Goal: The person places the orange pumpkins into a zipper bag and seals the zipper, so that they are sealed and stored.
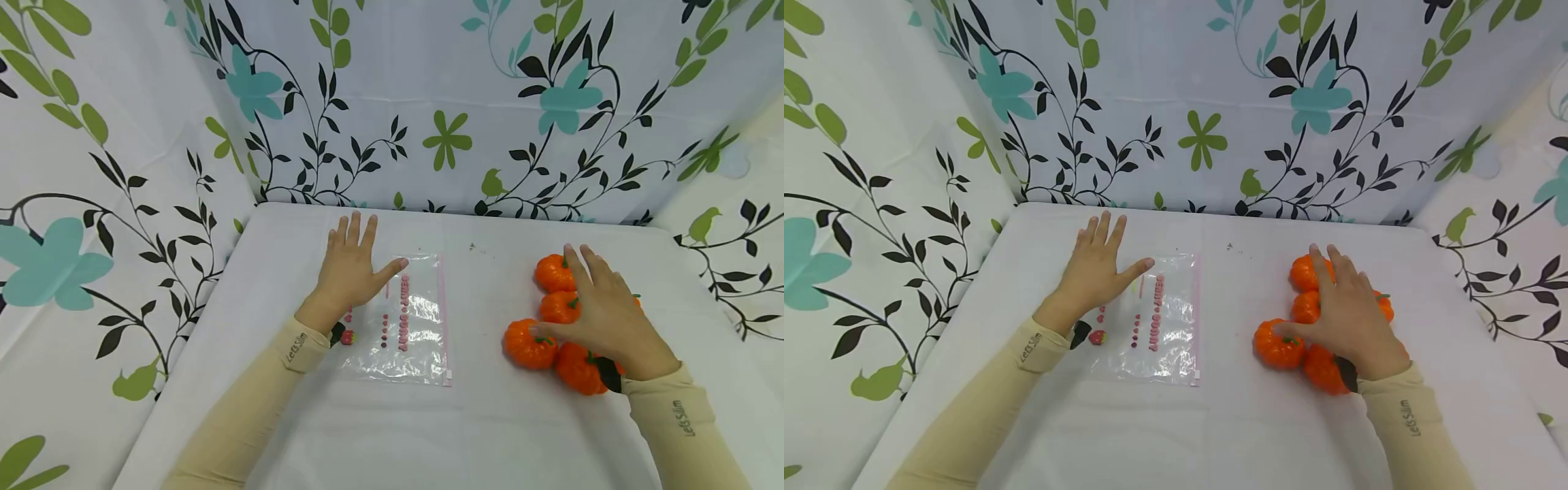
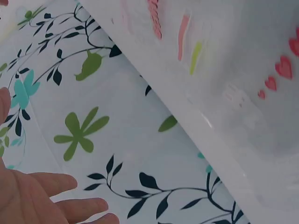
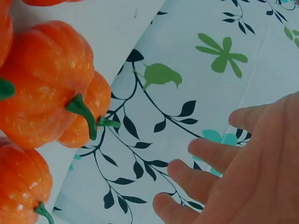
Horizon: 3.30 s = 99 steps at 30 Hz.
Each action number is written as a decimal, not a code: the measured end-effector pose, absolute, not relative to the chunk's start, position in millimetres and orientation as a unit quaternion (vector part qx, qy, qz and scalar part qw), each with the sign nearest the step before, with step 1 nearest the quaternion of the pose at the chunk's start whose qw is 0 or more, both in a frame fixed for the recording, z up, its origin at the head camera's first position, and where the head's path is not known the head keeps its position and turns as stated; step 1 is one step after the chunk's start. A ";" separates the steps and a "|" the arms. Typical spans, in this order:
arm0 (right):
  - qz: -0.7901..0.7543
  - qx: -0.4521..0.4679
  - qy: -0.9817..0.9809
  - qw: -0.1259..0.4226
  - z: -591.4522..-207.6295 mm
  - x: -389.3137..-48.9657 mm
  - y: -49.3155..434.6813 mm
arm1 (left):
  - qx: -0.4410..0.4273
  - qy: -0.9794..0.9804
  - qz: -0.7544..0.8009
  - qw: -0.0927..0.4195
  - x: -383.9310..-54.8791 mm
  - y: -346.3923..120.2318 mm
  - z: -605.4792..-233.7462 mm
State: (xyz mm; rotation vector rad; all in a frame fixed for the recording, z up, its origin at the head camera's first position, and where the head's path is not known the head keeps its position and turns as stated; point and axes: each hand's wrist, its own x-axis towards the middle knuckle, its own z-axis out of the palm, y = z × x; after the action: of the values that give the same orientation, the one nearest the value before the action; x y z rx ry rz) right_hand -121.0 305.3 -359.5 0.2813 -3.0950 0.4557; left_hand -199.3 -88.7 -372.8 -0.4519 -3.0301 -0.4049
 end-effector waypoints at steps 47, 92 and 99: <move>0.057 0.157 -0.983 -0.076 -395.0 -95.6 280.7 | -0.295 -0.952 -0.066 -0.045 -140.7 12.1 -441.2; 0.306 0.069 -0.948 0.049 -385.9 -122.5 197.7 | -0.254 -0.916 -0.165 0.261 -142.7 -16.4 -406.5; 0.289 0.080 -0.953 0.033 -398.9 -125.9 184.3 | -0.243 -0.902 -0.214 0.287 -142.5 -20.9 -405.4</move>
State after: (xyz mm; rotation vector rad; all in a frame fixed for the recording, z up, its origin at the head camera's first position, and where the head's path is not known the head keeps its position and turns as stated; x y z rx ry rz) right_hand -125.9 184.3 -398.9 0.2467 -2.9343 0.8889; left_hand -142.5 -20.9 -405.4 -0.6487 -2.4093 -0.5704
